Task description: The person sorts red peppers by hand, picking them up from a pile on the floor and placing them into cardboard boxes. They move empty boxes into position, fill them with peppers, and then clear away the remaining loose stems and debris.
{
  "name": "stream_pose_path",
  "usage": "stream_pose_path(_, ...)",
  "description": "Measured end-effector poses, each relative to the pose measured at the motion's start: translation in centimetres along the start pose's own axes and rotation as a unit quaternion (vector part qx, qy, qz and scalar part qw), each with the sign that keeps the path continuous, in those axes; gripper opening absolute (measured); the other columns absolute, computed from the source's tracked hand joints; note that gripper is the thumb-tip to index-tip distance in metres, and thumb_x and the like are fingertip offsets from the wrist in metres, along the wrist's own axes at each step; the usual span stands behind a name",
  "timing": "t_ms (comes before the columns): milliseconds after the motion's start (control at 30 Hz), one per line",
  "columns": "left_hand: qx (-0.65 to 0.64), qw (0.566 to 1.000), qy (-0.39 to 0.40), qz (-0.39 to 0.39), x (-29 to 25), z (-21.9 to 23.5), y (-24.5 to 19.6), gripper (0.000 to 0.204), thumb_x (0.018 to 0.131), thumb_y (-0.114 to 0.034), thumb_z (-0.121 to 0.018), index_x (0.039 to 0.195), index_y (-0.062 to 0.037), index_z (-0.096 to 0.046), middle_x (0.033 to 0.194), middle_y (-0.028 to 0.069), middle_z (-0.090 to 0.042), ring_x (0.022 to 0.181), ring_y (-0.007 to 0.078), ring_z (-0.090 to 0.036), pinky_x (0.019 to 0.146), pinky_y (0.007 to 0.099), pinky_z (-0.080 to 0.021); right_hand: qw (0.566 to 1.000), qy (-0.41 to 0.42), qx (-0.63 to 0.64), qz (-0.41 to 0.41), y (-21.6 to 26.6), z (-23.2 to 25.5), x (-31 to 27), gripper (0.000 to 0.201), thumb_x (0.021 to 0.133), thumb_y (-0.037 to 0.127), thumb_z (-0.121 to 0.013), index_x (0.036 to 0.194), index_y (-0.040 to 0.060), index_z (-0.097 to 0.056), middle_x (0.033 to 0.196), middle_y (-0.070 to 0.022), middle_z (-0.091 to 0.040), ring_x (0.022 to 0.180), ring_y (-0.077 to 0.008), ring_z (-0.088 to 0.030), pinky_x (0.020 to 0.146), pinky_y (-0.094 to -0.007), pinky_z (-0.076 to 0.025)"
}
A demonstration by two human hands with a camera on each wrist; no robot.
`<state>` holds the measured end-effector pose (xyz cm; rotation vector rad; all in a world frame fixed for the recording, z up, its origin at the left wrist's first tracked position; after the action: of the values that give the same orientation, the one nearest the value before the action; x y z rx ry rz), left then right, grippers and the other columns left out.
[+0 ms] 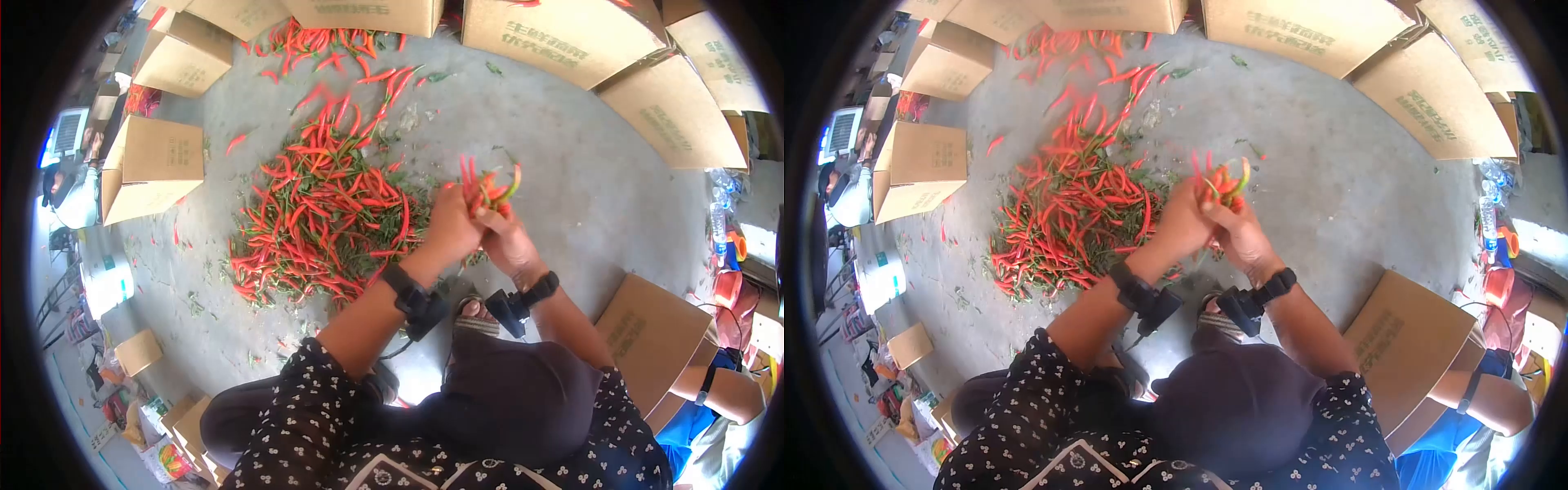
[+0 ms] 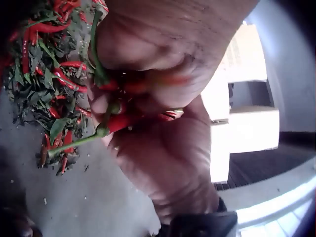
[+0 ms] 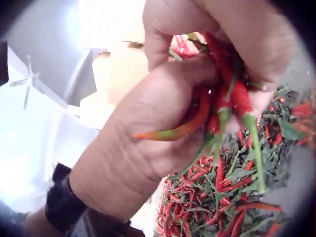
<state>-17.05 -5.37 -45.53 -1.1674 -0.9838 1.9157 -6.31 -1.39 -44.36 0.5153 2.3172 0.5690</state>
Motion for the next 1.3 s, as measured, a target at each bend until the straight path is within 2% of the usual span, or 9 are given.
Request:
stream_pose_path(233,-0.047,0.951,0.167,-0.257,-2.5,-1.6,-1.4,0.052,0.074,-0.013,-0.067,0.123,0.0006,-0.055,0.114,0.0197,-0.062,0.101,0.0271,-0.061,0.083,0.039,-0.048,0.979,-0.17,0.015,0.111,0.8,4.7,-3.5,0.017,0.085,0.01,-0.059,0.101,0.004,-0.058,0.088,-0.0058,-0.062,0.075,-0.017,-0.062,0.065,-0.0303,-0.05)
stream_pose_path(333,-0.08,0.97,0.228,-0.022,0.5,1.9,-1.3,0.042,0.076,-0.014,-0.065,0.115,-0.0003,-0.06,0.105,0.0189,-0.066,0.096,0.0281,-0.064,0.082,0.0388,-0.05,0.952,-0.239,-0.081,0.173,5.4,4.4,-8.2,0.018,0.086,0.014,-0.059,0.098,0.0009,-0.059,0.083,-0.0072,-0.063,0.073,-0.0176,-0.062,0.061,-0.0298,-0.049)
stream_pose_path(400,0.155,0.979,-0.021,-0.128,2.8,3.4,1.4,0.028,0.077,-0.016,-0.065,0.102,-0.0019,-0.064,0.093,0.0177,-0.067,0.087,0.0321,-0.065,0.076,0.0407,-0.05,0.904,-0.304,-0.14,0.266,9.6,3.8,-13.3,0.022,0.087,0.018,-0.059,0.1,0.0004,-0.059,0.082,-0.0087,-0.063,0.072,-0.0187,-0.062,0.059,-0.0292,-0.048)
stream_pose_path(600,0.371,0.918,-0.011,-0.139,5.3,2.9,5.5,0.016,0.078,-0.017,-0.065,0.082,-0.0038,-0.058,0.085,0.0171,-0.063,0.081,0.0371,-0.06,0.07,0.0455,-0.048,0.702,-0.558,-0.219,0.385,20.4,7.3,-34.8,0.013,0.089,0.018,-0.06,0.088,0.0049,-0.061,0.072,-0.0005,-0.059,0.059,-0.0053,-0.055,0.058,-0.0205,-0.049)
stream_pose_path(933,0.376,0.914,0.073,-0.135,3.2,0.9,4.4,0.023,0.078,-0.024,-0.065,0.087,-0.0044,-0.058,0.076,0.0181,-0.064,0.078,0.0376,-0.063,0.068,0.0476,-0.049,0.809,-0.503,-0.295,0.074,15.2,15.2,-39.3,0.027,0.087,0.016,-0.063,0.11,0.0041,-0.055,0.081,-0.0022,-0.059,0.073,-0.0097,-0.059,0.048,-0.0249,-0.048)
stream_pose_path(1133,0.148,0.977,0.152,-0.022,5.9,5.0,3.7,0.022,0.079,-0.023,-0.062,0.088,-0.0023,-0.062,0.084,0.0165,-0.066,0.073,0.0296,-0.065,0.066,0.0429,-0.051,0.589,-0.603,-0.533,-0.074,19.0,9.9,-37.5,0.048,0.087,0.017,-0.062,0.128,-0.0017,-0.044,0.108,-0.0088,-0.059,0.105,-0.0201,-0.055,0.071,-0.0308,-0.053)
stream_pose_path(1233,-0.167,0.973,0.116,0.109,3.7,10.2,1.7,0.032,0.08,-0.028,-0.063,0.095,0.0,-0.06,0.091,0.0133,-0.067,0.073,0.0243,-0.064,0.067,0.0402,-0.05,0.287,-0.425,-0.805,0.3,21.0,6.9,-32.1,0.032,0.09,0.012,-0.056,0.118,-0.0026,-0.055,0.113,-0.0116,-0.059,0.1,-0.0203,-0.058,0.083,-0.0302,-0.052)
stream_pose_path(1267,-0.165,0.974,0.113,0.109,3.0,11.3,1.7,0.032,0.08,-0.028,-0.063,0.095,0.0,-0.06,0.091,0.0133,-0.067,0.073,0.0243,-0.064,0.067,0.0402,-0.05,0.539,-0.442,-0.643,0.318,19.8,5.8,-28.8,0.032,0.083,0.005,-0.059,0.114,-0.0015,-0.059,0.105,-0.01,-0.062,0.093,-0.0192,-0.06,0.08,-0.0291,-0.051)
stream_pose_path(1300,-0.049,0.989,0.118,0.079,2.2,12.3,1.8,0.035,0.08,-0.03,-0.064,0.097,0.0002,-0.059,0.093,0.0109,-0.066,0.075,0.0222,-0.064,0.068,0.0398,-0.05,0.536,-0.356,-0.701,0.308,17.3,3.6,-24.4,0.031,0.078,0.001,-0.06,0.109,-0.0005,-0.061,0.101,-0.0103,-0.063,0.09,-0.0193,-0.061,0.078,-0.0286,-0.051)
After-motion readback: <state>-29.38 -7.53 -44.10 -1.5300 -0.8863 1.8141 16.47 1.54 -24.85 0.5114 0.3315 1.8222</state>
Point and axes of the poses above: each hand's wrist, its own x-axis towards the middle knuckle, its own z-axis out of the back of the hand, y = z × x, the point moved 1 cm from there along x, towards the middle knuckle
